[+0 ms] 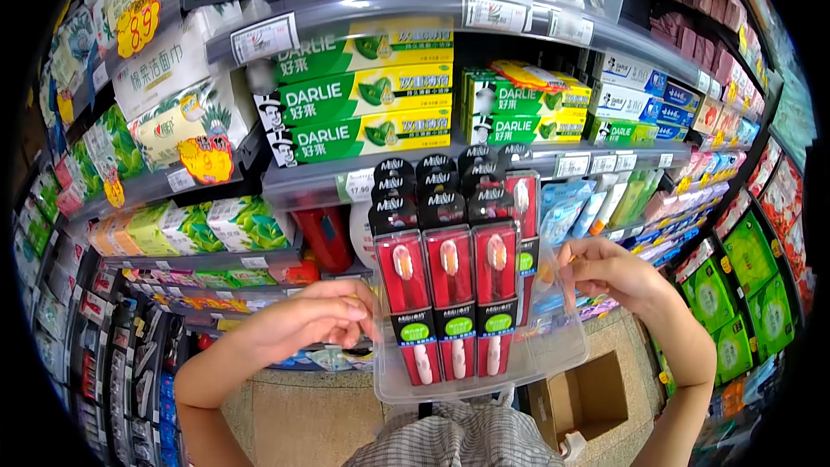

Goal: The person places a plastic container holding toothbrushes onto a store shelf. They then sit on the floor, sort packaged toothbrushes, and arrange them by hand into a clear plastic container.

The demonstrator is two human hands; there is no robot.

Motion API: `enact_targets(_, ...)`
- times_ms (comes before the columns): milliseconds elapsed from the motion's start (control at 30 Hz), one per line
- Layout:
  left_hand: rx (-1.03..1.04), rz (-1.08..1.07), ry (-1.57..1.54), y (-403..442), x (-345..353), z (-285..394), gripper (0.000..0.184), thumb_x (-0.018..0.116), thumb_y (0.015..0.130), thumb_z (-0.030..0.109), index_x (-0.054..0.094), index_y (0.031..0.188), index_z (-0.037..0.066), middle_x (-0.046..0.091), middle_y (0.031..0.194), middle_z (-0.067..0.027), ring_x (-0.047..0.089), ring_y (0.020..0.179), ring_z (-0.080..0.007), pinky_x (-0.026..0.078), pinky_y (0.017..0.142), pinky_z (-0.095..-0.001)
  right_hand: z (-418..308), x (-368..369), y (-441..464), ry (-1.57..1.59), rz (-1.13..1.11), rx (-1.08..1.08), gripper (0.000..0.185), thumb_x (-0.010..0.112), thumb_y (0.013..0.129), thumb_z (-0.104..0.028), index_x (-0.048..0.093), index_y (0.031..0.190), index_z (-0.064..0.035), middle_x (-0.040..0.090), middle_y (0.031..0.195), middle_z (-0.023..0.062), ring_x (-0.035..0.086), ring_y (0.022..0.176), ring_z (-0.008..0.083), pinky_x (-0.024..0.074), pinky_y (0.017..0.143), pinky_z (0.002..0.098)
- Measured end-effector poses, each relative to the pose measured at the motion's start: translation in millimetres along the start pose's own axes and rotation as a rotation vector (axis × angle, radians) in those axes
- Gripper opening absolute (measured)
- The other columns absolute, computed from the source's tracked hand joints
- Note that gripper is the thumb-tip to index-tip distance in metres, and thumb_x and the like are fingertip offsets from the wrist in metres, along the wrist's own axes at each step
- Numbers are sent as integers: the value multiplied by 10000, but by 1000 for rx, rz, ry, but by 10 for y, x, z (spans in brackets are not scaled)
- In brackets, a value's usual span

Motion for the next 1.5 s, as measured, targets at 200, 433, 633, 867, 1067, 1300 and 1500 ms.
enact_targets(200,45,-13,47,-199,-78,100,184,575,916,224,557,976,51,663,929,-107,555,688,-82,396,589,-197,-41,241,-18,-14,24,-5,55,576,861,-83,599,906,-60,674,786,95,446,512,24,265,446,181)
enact_targets(433,38,-25,14,-284,-227,67,406,425,962,409,586,989,38,682,905,-149,568,676,-135,422,600,-225,0,415,-18,-96,91,19,103,591,891,-168,588,845,-77,667,727,70,399,505,13,260,440,177)
enact_targets(633,31,1,-14,-368,-321,37,546,313,979,466,573,1004,-14,667,912,-227,582,651,-153,455,608,-229,-70,527,7,-107,98,-7,108,594,883,-166,582,874,-59,593,637,59,386,489,34,240,433,184)
enact_targets(867,46,29,1,-513,-381,50,559,321,981,498,592,983,10,675,901,-183,565,653,-133,423,600,-229,-99,661,45,-116,74,-6,102,590,882,-160,583,882,-59,586,635,60,378,495,33,236,429,184)
enact_targets(1067,42,80,-9,-598,-420,59,640,255,974,523,556,1005,-41,658,892,-266,568,608,-174,448,588,-240,-101,796,40,-133,32,1,124,591,895,-185,589,828,-80,672,727,75,390,516,13,262,451,181)
enact_targets(1300,63,24,8,-664,-380,59,589,313,976,525,584,992,3,678,903,-188,569,636,-135,431,588,-226,-138,806,29,-135,30,-3,123,613,880,-192,604,844,-75,640,676,53,387,505,19,250,444,185)
enact_targets(1500,59,46,14,-683,-349,72,591,311,978,526,581,994,0,678,906,-195,567,627,-136,436,585,-228,-120,781,13,-143,38,-20,126,611,880,-190,601,839,-71,642,675,55,373,489,19,241,431,186)
Point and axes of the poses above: each hand's wrist, its own y-axis towards the middle knuckle, its own x-axis out of the palm, z = x × y, the point moved 10 cm from there along y, towards the middle knuckle
